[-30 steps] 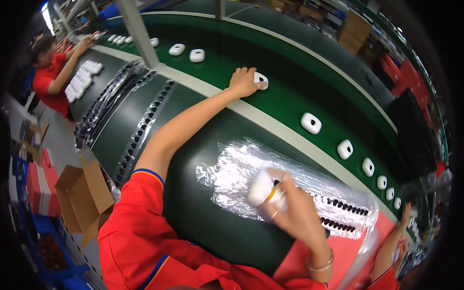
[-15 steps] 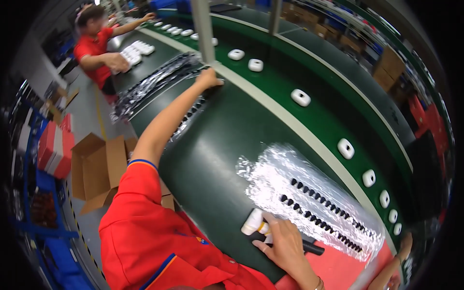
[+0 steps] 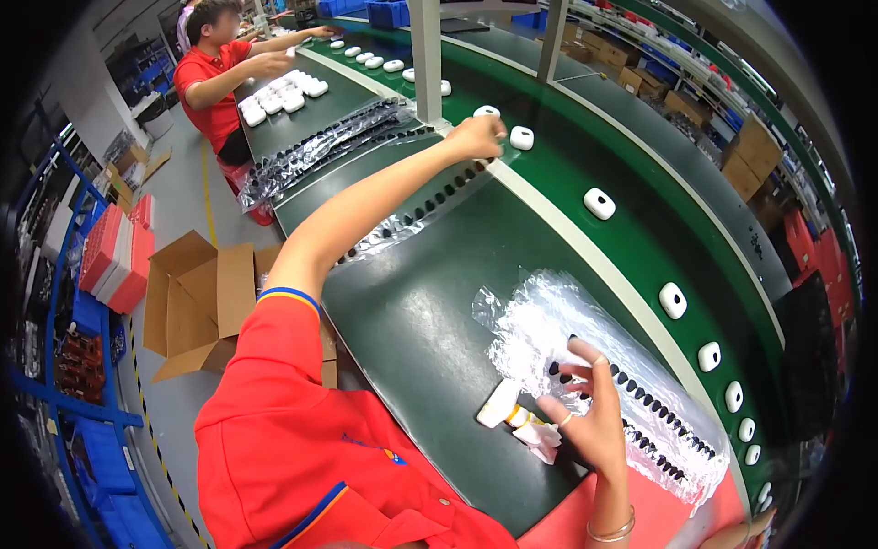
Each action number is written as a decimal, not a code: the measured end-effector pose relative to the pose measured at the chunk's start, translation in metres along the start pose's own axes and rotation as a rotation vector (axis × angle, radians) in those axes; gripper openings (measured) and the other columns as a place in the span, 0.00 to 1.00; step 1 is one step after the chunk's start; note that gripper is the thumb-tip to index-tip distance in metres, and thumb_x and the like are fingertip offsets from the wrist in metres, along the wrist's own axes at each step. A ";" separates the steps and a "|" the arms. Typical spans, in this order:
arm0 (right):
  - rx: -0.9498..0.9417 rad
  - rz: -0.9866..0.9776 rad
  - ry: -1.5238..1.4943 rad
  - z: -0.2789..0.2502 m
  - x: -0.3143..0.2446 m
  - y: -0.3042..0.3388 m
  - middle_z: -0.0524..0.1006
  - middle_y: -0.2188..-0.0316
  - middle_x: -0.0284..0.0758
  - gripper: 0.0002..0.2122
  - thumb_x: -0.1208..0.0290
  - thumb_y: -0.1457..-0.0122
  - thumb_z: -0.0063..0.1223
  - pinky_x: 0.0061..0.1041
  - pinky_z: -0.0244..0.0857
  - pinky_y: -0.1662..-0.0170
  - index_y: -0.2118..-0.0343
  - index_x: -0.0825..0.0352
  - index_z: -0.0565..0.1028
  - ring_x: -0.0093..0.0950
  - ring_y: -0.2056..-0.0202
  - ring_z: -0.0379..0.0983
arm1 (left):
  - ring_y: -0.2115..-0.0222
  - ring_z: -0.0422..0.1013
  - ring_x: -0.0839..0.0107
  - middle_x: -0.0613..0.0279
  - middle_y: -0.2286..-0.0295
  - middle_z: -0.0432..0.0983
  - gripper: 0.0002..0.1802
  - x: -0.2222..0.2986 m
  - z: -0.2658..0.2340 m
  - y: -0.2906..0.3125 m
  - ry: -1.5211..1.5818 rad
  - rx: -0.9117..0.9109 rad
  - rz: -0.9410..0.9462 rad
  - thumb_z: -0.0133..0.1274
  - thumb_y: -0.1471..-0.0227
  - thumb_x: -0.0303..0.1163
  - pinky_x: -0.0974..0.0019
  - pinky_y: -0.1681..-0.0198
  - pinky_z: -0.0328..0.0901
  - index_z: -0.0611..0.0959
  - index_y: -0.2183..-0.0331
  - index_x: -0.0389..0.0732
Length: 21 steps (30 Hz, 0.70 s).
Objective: The person assembles small plastic electronic components by hand, placing them into plastic housings on a factory production line.
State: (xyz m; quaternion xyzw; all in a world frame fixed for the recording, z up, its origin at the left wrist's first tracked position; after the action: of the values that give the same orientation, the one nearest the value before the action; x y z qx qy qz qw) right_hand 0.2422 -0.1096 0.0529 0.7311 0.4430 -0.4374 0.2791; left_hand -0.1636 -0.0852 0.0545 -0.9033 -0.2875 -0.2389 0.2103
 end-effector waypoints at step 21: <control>0.217 -0.196 -0.314 -0.046 0.000 -0.097 0.72 0.61 0.38 0.06 0.70 0.49 0.48 0.25 0.55 0.51 0.74 0.66 0.65 0.26 0.59 0.67 | 0.79 0.65 0.68 0.57 0.80 0.69 0.08 0.300 -0.162 0.022 0.810 0.173 0.774 0.41 0.59 0.26 0.65 0.78 0.59 0.75 0.75 0.36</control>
State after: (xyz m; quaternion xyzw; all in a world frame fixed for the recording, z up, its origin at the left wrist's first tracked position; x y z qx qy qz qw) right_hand 0.1740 -0.0296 0.0718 0.6332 0.4134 -0.6162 0.2203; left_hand 0.0155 -0.0599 0.3439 -0.7585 0.1500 -0.4476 0.4492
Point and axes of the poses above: each hand's wrist, its own y-axis away from the middle knuckle, its own z-axis out of the palm, x = y × z, the point moved 4 cm from there along -y, towards the middle knuckle
